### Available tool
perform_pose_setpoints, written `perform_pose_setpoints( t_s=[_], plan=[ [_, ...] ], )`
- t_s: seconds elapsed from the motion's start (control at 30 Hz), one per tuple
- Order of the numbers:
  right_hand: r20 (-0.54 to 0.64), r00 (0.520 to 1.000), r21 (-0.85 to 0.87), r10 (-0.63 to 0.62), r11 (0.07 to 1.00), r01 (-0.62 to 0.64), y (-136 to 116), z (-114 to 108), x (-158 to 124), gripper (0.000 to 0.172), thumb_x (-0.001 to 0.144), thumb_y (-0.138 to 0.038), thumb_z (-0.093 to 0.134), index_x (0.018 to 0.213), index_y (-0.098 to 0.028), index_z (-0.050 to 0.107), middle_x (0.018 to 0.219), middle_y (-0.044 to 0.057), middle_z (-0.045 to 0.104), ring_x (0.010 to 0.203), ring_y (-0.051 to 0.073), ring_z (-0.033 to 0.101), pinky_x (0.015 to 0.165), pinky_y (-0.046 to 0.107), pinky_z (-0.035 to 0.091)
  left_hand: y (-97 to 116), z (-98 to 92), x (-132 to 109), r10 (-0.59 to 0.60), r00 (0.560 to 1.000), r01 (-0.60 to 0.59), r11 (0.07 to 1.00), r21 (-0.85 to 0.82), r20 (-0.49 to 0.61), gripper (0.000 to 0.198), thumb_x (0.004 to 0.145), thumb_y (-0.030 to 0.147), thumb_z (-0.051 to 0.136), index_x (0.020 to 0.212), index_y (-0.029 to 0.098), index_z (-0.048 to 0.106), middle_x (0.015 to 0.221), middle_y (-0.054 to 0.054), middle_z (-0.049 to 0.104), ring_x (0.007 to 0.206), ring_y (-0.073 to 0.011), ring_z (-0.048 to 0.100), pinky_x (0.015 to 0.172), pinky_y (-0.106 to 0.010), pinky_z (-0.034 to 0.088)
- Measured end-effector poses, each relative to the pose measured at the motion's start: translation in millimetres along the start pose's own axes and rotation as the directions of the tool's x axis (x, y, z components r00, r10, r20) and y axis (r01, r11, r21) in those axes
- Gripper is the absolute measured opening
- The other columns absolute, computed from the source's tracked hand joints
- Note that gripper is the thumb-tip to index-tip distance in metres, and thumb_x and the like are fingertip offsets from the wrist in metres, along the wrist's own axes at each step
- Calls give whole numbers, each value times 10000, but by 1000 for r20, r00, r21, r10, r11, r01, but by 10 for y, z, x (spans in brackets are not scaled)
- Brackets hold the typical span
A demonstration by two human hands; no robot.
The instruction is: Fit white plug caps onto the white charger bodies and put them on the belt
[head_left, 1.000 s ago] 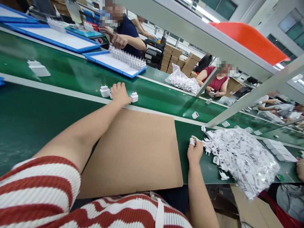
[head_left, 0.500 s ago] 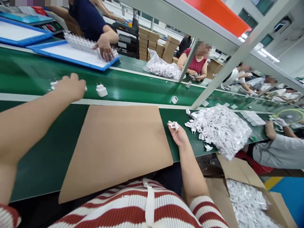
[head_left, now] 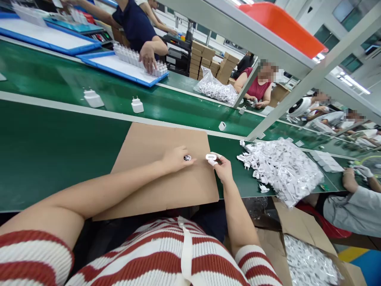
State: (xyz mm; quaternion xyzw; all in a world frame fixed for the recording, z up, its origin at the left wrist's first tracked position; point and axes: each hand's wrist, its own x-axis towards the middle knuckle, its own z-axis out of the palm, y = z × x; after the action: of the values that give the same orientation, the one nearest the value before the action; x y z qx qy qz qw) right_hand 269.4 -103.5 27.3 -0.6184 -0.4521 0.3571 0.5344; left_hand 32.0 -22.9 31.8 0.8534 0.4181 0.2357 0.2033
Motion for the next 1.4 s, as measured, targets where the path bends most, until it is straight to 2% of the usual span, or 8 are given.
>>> perform_pose_setpoints(
  t_s=[0.1, 0.23, 0.5, 0.6, 0.77, 0.9, 1.03, 1.4],
  plan=[
    [6, 998, -118, -70, 991, 70, -29, 15, -44, 395, 774, -446, 751, 1085, -204, 784, 1118, 86, 753, 824, 196, 695, 720, 341, 571, 2, 147, -21, 40, 998, -38, 998, 43, -49, 493, 846, 665, 720, 736, 191, 643, 875, -92, 659, 789, -242, 643, 618, -326, 419],
    [28, 998, -74, -51, 996, 53, -91, 43, -76, 507, 765, -424, 750, 1224, -216, 697, 1028, 44, 710, 813, 178, 701, 686, 301, 560, -63, 107, -57, 36, 999, -35, 988, -151, 7, 496, 740, 661, 828, 885, 208, 687, 928, -65, 669, 863, -249, 661, 666, -321, 477],
    [25, 996, -105, -87, 990, 89, -441, 173, -189, 507, 786, -367, 757, 1264, -258, 629, 997, 7, 685, 709, 148, 684, 558, 261, 520, -133, 54, -82, 52, 998, -33, 915, -403, 36, 283, 823, 440, 703, 967, 197, 715, 927, -54, 684, 793, -210, 654, 670, -318, 500],
    [80, 989, -98, -122, 987, 130, -508, 237, -181, 266, 803, -395, 757, 1016, -238, 724, 1093, 50, 704, 769, 162, 702, 670, 325, 598, -122, 83, -75, 37, 999, -22, 905, -425, 27, 305, 801, 433, 722, 992, 195, 721, 910, -51, 681, 786, -210, 648, 660, -313, 490],
    [168, 973, -145, -155, 973, 180, -523, 355, -87, 293, 748, -397, 822, 989, -239, 773, 1091, 62, 733, 898, 209, 715, 884, 402, 601, -136, 89, -63, 42, 999, -31, 898, -439, 16, 293, 821, 466, 708, 939, 198, 719, 855, -43, 666, 761, -205, 637, 647, -311, 465],
    [274, 896, -542, -349, 714, 444, -588, 456, -47, 186, 846, -205, 653, 949, -253, 801, 934, 49, 691, 919, 224, 655, 817, 353, 549, -159, 80, -48, 20, 998, 7, 881, -473, 53, 311, 797, 498, 726, 894, 203, 700, 802, -29, 646, 738, -204, 625, 633, -308, 454],
    [462, 827, -742, -320, 372, 558, -675, 558, -12, 321, 801, -45, 568, 932, -235, 792, 902, 59, 655, 869, 220, 614, 716, 303, 467, -171, 72, -35, -12, 995, 61, 854, -517, 99, 328, 784, 525, 729, 843, 206, 680, 774, -15, 639, 693, -190, 608, 603, -302, 438],
    [574, 770, -736, -277, 237, 634, -715, 598, 73, 300, 791, -31, 546, 933, -213, 738, 890, 51, 631, 768, 195, 570, 609, 281, 359, -156, 29, 3, -36, 991, 96, 871, -482, 132, 319, 772, 510, 745, 791, 195, 703, 769, -20, 604, 671, -188, 595, 597, -313, 435]
  ],
)
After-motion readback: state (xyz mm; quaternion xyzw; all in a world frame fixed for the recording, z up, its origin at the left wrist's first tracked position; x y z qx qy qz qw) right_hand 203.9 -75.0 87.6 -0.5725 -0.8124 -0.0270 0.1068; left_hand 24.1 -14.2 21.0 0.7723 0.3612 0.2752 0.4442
